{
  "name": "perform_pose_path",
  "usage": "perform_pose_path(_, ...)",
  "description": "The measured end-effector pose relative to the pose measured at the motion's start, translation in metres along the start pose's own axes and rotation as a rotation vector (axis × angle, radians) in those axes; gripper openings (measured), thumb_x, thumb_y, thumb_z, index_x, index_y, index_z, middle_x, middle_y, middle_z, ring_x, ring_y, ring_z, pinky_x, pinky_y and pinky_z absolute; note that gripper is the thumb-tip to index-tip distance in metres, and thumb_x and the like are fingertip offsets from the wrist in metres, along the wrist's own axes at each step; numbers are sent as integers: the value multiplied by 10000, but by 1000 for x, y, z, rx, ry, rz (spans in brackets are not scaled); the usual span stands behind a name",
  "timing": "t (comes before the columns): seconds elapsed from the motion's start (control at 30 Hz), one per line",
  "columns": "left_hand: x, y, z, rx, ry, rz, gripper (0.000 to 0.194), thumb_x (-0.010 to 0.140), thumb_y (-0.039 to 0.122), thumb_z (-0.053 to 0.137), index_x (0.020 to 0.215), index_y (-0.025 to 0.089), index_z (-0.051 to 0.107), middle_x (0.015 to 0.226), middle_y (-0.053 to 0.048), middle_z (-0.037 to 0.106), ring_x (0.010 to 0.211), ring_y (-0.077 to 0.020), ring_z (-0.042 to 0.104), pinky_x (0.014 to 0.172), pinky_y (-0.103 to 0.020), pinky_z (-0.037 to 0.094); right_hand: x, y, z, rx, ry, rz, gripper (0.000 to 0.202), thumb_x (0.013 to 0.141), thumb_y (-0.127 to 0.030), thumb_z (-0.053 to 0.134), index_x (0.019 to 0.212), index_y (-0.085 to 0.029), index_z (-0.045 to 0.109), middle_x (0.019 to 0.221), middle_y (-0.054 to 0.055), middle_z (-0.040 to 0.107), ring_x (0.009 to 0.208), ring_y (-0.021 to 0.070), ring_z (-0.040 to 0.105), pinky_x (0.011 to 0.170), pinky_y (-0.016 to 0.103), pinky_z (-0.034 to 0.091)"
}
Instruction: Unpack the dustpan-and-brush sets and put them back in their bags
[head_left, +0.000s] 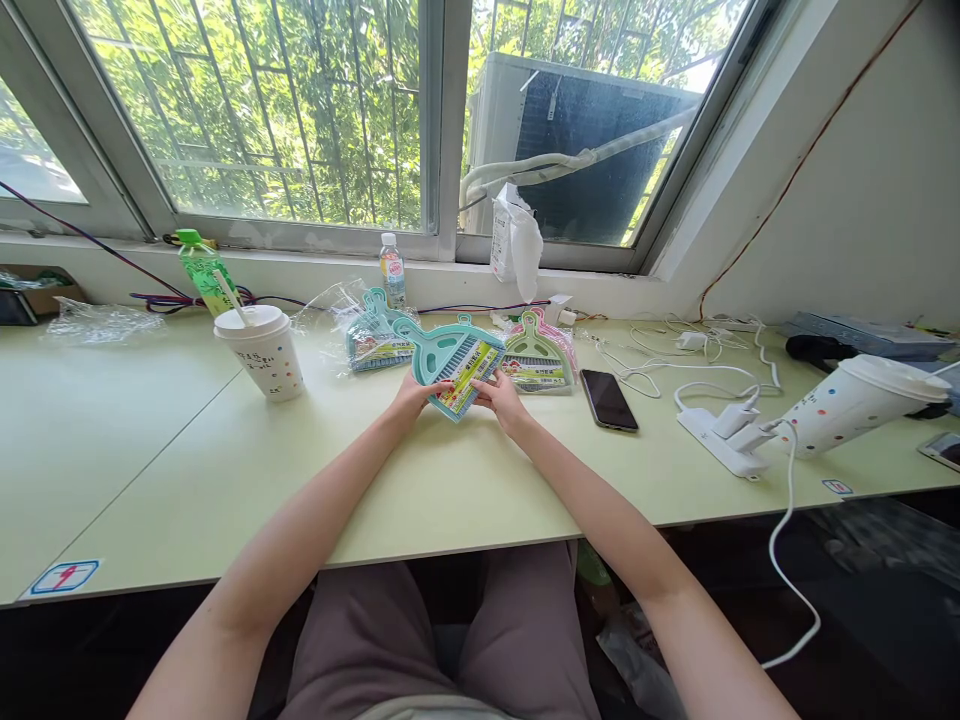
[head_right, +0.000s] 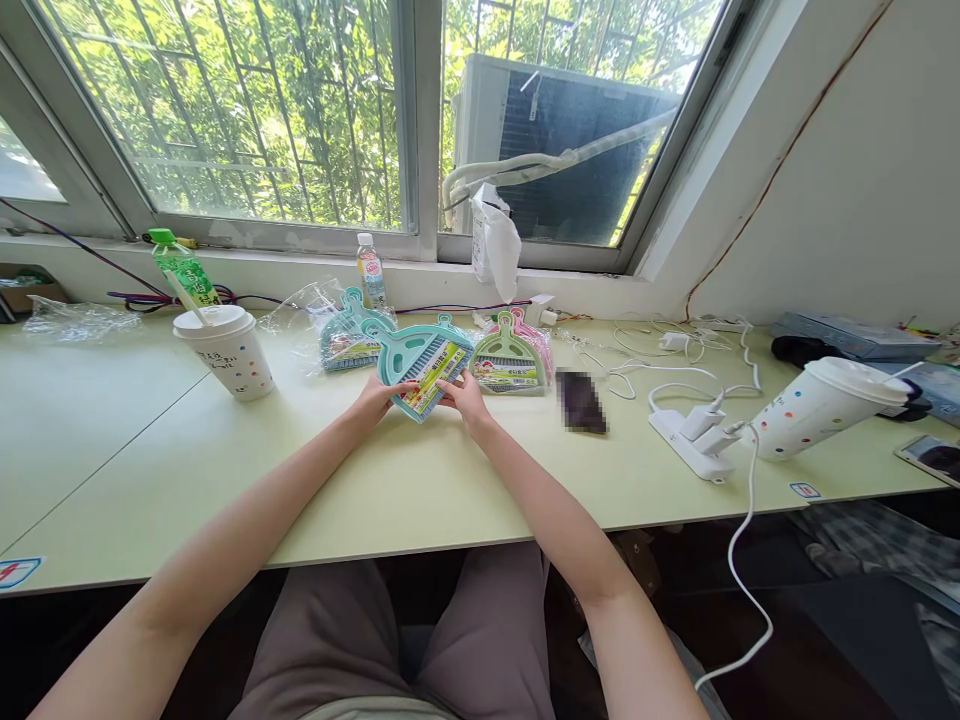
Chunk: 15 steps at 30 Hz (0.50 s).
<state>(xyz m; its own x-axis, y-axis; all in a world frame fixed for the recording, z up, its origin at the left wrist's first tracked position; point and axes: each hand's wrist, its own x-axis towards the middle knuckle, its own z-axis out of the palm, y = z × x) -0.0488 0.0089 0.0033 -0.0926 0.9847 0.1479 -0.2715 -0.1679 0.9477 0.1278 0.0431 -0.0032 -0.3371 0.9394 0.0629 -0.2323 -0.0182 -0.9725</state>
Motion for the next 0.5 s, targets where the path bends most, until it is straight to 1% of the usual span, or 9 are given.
perform_pose_path(0.2, 1, -3, -2, 0, -9, -5, 715, 478, 254, 907, 1128, 186, 618, 927, -75, 725, 943, -300, 693, 838, -402, 569, -1, 0, 0, 10, 9, 2, 451, 762, -235, 731, 1159, -235, 516, 1007, 50, 721, 859, 202, 727, 869, 411, 607)
perform_pose_path(0.5, 1, 1, 1, 20, 2, -30, 718, 439, 257, 911, 1089, 172, 616, 918, -75, 721, 947, -311, 686, 856, -434, 562, -3, -4, 3, 25, 50, 1, 403, 746, -198, 740, 1101, -214, 549, 948, 43, 736, 826, 197, 731, 820, 382, 624)
